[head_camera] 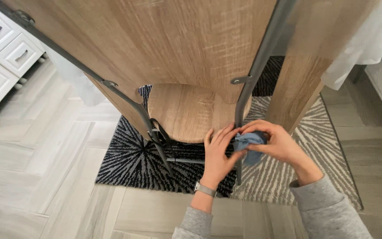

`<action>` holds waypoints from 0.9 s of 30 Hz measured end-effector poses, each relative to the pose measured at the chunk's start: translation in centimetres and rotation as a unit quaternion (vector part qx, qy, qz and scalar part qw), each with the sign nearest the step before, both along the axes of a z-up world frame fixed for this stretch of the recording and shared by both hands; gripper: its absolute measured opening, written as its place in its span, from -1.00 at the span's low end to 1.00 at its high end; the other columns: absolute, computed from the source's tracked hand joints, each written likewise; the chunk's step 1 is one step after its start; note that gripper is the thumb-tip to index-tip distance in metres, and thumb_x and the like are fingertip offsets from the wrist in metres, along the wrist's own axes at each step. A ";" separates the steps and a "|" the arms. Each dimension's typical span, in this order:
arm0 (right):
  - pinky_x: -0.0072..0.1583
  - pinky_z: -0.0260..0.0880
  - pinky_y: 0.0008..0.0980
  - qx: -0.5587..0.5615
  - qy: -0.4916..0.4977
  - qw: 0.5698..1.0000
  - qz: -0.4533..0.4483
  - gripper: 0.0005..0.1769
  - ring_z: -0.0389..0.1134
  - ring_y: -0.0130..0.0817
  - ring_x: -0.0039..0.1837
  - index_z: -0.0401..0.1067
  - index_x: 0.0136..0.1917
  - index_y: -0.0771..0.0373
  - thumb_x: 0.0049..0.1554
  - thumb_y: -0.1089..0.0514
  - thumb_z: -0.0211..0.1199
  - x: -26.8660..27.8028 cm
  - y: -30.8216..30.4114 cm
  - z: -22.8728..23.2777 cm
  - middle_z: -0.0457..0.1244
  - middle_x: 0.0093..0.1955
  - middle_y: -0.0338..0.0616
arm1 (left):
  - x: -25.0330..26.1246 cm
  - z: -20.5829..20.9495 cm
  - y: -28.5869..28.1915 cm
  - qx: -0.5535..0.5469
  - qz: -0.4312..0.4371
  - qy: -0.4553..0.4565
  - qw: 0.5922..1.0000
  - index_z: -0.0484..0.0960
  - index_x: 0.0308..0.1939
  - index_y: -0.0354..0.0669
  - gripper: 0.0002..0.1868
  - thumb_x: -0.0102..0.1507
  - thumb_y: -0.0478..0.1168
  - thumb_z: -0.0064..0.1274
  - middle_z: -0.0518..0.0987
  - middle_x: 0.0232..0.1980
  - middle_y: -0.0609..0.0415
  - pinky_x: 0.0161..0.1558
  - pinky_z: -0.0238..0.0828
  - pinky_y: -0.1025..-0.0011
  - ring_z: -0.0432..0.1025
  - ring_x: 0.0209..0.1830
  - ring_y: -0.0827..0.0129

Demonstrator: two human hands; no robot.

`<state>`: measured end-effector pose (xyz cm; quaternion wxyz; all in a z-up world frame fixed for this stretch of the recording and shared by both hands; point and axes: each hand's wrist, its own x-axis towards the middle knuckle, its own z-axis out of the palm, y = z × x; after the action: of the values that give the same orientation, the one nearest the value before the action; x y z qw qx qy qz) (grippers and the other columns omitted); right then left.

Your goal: The person wipes the seat, backrest, and metal frame of a wooden chair with a blue cloth, then wipes the tabletop and another chair. The person moves the chair to access different surfaces and continues wiping the frame and seat.

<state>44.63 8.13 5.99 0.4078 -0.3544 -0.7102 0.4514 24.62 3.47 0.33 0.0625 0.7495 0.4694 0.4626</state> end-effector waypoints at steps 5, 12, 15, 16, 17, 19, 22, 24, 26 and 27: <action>0.30 0.36 0.07 0.095 -0.170 0.981 -0.018 -0.67 0.41 0.22 0.26 0.56 0.14 0.33 0.08 0.26 0.38 3.6 1.6 0.0 0.42 0.15 0.16 | 0.3 0.8 -0.1 -0.060 0.006 -0.112 0.992 0.72 -0.10 0.05 -0.84 0.40 -0.05 0.09 0.72 -0.01 0.26 0.36 0.21 0.29 0.60 0.03 0.40; 0.09 0.43 0.06 0.046 -0.302 0.950 -0.069 -0.67 0.46 0.22 0.10 0.54 -0.01 0.20 0.20 -0.10 0.25 6.4 5.3 0.1 0.47 -0.08 0.14 | 1.3 1.2 0.2 -0.161 0.003 -0.092 0.983 0.59 0.06 -0.05 -0.66 0.49 0.08 -0.13 0.67 -0.17 -0.11 -0.09 0.53 0.08 0.60 -0.13 -0.08; 0.09 0.44 -0.15 -0.050 -0.302 0.934 -0.184 -0.45 0.46 -0.09 0.07 0.57 0.13 0.20 0.15 -0.27 0.22 7.5 8.5 2.3 0.45 0.08 -0.01 | 1.5 2.4 0.2 -0.101 -0.006 -0.030 0.994 0.57 0.09 -0.10 -0.53 0.47 0.12 -0.32 0.63 -0.03 0.03 -0.21 0.37 0.22 0.50 -0.17 0.13; 0.09 0.33 -0.10 -0.008 -0.309 0.927 -0.212 -0.54 0.41 0.02 0.06 0.44 0.14 0.17 0.24 -0.24 0.15 7.9 10.0 2.5 0.40 0.02 0.03 | 1.7 2.6 0.5 -0.098 0.031 -0.044 0.994 0.60 0.07 -0.12 -0.60 0.46 0.02 -0.27 0.65 -0.03 0.04 -0.12 0.42 0.23 0.53 -0.11 0.17; 0.10 0.22 -0.05 0.035 -0.316 0.918 -0.238 -0.62 0.35 0.13 0.05 0.30 0.15 0.14 0.33 -0.20 0.08 8.4 11.3 2.7 0.34 -0.04 0.08 | 1.9 3.0 0.7 -0.095 0.068 -0.057 0.992 0.62 0.05 -0.14 -0.67 0.45 -0.08 -0.22 0.67 -0.02 0.05 -0.03 0.46 0.25 0.55 -0.05 0.22; 0.26 0.18 0.10 0.044 -0.234 0.958 -0.162 -0.55 0.26 0.26 0.26 0.27 0.32 0.26 0.33 -0.08 0.12 5.8 13.7 2.7 0.24 0.21 0.25 | 1.6 2.8 1.6 -0.084 0.094 -0.115 0.985 0.53 0.17 -0.16 -0.72 0.44 -0.17 -0.13 0.60 0.05 -0.06 0.04 0.48 0.17 0.52 0.03 0.10; 0.44 0.18 0.12 -0.042 -0.112 0.993 -0.014 -0.39 0.19 0.20 0.47 0.31 0.45 0.30 0.23 -0.02 0.24 -0.6 9.8 8.4 0.19 0.48 0.21 | 1.1 5.4 1.5 -0.062 0.135 -0.164 0.975 0.16 0.47 -0.14 -0.40 0.39 -0.30 0.01 0.21 0.39 -0.17 0.28 0.20 -0.06 0.21 0.35 -0.09; 0.46 0.21 0.00 -0.138 -0.074 0.986 0.055 -0.36 0.22 0.00 0.49 0.39 0.42 0.21 0.15 -0.08 0.33 -3.1 8.6 9.6 0.24 0.49 0.00 | 0.5 6.7 0.8 -0.052 0.149 -0.155 0.975 -0.12 0.65 -0.11 -0.10 0.34 -0.36 0.07 -0.11 0.67 -0.17 0.46 -0.09 -0.20 -0.07 0.59 -0.17; 0.36 0.32 0.11 -0.203 -0.077 0.969 0.114 -0.41 0.34 0.06 0.38 0.55 0.29 0.15 0.03 -0.08 0.45 -2.9 12.0 6.6 0.34 0.39 -0.04 | 0.0 7.1 0.4 -0.067 0.177 -0.094 0.978 -0.31 0.68 -0.05 0.19 0.24 -0.20 0.31 -0.31 0.72 -0.16 0.34 -0.30 -0.50 -0.29 0.63 -0.27; 0.36 0.32 0.11 -0.202 -0.077 0.969 0.116 -0.41 0.34 0.06 0.38 0.55 0.29 0.15 0.03 -0.08 0.45 -2.8 12.8 6.4 0.34 0.39 -0.04 | -0.4 5.9 1.1 -0.066 0.178 -0.093 0.977 -0.31 0.68 -0.05 0.19 0.24 -0.20 0.31 -0.31 0.72 -0.16 0.34 -0.30 -0.50 -0.29 0.63 -0.27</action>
<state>41.87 20.97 12.38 0.2164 -0.3789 -0.6696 0.6011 24.20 4.56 6.27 0.0720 0.6015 0.6171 0.5022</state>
